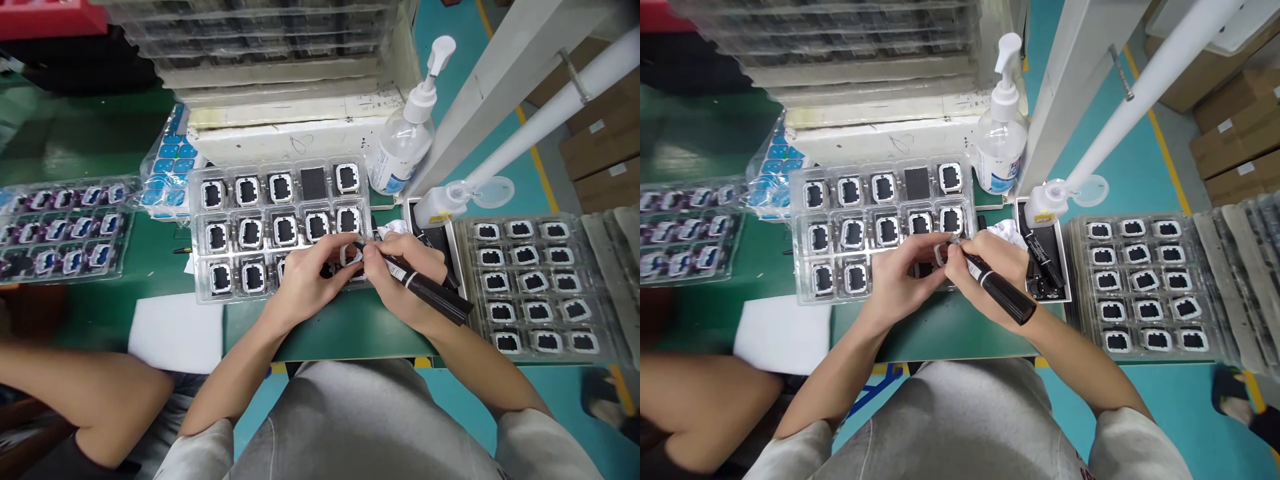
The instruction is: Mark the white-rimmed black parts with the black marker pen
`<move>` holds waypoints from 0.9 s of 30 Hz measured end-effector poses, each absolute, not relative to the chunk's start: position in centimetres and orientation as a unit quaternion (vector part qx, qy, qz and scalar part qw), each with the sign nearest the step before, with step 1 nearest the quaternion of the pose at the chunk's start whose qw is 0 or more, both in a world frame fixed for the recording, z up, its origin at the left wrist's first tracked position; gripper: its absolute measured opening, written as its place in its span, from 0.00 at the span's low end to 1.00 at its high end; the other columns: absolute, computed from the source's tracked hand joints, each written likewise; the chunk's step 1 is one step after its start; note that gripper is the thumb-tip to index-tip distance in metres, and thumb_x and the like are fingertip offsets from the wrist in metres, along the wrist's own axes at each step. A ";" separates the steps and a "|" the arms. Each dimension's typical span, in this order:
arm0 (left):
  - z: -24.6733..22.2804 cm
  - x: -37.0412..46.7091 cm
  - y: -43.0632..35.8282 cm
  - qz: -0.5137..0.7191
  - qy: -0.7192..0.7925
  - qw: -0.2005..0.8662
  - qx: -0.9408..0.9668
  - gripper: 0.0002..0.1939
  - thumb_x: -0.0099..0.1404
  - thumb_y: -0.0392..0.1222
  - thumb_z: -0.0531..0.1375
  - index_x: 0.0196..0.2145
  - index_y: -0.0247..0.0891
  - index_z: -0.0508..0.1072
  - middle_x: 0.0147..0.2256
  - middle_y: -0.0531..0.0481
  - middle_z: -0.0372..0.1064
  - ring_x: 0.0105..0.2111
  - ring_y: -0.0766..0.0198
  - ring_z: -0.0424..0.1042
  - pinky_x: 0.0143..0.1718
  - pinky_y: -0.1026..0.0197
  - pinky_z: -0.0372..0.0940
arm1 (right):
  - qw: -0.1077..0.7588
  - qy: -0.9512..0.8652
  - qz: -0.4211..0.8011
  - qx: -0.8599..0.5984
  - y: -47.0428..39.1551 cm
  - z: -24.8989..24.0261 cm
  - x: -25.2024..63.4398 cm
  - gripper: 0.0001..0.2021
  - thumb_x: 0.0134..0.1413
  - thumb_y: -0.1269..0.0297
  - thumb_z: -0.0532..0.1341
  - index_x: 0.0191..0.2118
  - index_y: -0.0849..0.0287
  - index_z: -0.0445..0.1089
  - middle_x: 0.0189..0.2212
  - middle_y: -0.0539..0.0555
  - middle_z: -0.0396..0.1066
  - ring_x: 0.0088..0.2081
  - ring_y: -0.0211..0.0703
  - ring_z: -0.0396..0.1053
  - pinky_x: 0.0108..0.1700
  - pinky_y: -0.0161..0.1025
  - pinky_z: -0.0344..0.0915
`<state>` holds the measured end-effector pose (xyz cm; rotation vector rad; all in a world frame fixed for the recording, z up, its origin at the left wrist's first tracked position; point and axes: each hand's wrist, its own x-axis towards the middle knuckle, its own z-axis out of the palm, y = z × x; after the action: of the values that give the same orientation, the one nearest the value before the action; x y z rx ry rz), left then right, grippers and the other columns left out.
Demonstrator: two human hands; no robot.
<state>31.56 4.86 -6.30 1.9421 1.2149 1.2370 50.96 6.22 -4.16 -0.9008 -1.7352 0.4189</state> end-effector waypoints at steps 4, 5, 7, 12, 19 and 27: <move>-6.1 31.7 5.0 0.487 0.433 0.353 0.672 0.21 0.70 0.38 0.77 0.57 0.42 0.80 0.41 0.52 0.86 0.39 0.64 0.87 0.43 0.68 0.81 | 0.544 -0.728 0.178 -0.378 6.1 -4.3 51.1 0.07 0.72 0.72 0.67 0.39 0.58 0.71 0.33 0.48 0.78 0.30 0.33 0.75 0.35 0.34 0.73; -6.0 31.7 5.1 0.495 0.428 0.381 0.653 0.22 0.68 0.38 0.78 0.57 0.42 0.80 0.41 0.52 0.86 0.40 0.64 0.87 0.43 0.68 0.82 | 0.552 -0.721 0.183 -0.377 6.0 -4.4 51.2 0.07 0.72 0.71 0.67 0.39 0.58 0.71 0.33 0.49 0.78 0.31 0.33 0.75 0.35 0.34 0.72; -5.9 31.8 5.1 0.505 0.422 0.423 0.622 0.25 0.65 0.40 0.81 0.57 0.43 0.80 0.41 0.52 0.86 0.41 0.64 0.88 0.44 0.69 0.83 | 0.565 -0.706 0.208 -0.372 5.9 -4.6 51.4 0.07 0.72 0.71 0.68 0.40 0.58 0.71 0.33 0.48 0.78 0.32 0.35 0.77 0.35 0.35 0.73; -5.8 31.8 5.2 0.509 0.428 0.458 0.589 0.28 0.61 0.43 0.83 0.56 0.42 0.82 0.41 0.49 0.86 0.41 0.63 0.88 0.43 0.68 0.83 | 0.579 -0.700 0.216 -0.358 5.9 -4.7 51.3 0.07 0.70 0.73 0.69 0.41 0.57 0.71 0.33 0.48 0.78 0.33 0.36 0.78 0.37 0.36 0.74; -5.8 31.9 5.3 0.520 0.416 0.475 0.575 0.28 0.59 0.41 0.84 0.54 0.42 0.82 0.41 0.51 0.86 0.42 0.63 0.88 0.43 0.70 0.83 | 0.594 -0.716 0.162 -0.329 6.3 -4.6 50.9 0.09 0.66 0.76 0.69 0.44 0.56 0.72 0.37 0.51 0.82 0.37 0.42 0.83 0.41 0.39 0.82; -6.1 31.8 5.2 0.524 0.413 0.458 0.587 0.27 0.61 0.43 0.84 0.54 0.43 0.81 0.43 0.51 0.87 0.43 0.63 0.88 0.47 0.68 0.84 | 0.604 -0.733 0.139 -0.281 6.6 -5.1 51.1 0.12 0.63 0.80 0.68 0.46 0.58 0.74 0.34 0.51 0.80 0.34 0.43 0.82 0.43 0.43 0.86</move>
<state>31.77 5.21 -6.10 1.4464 1.0169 1.2910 51.09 6.63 -5.11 -0.6508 -1.6966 0.3226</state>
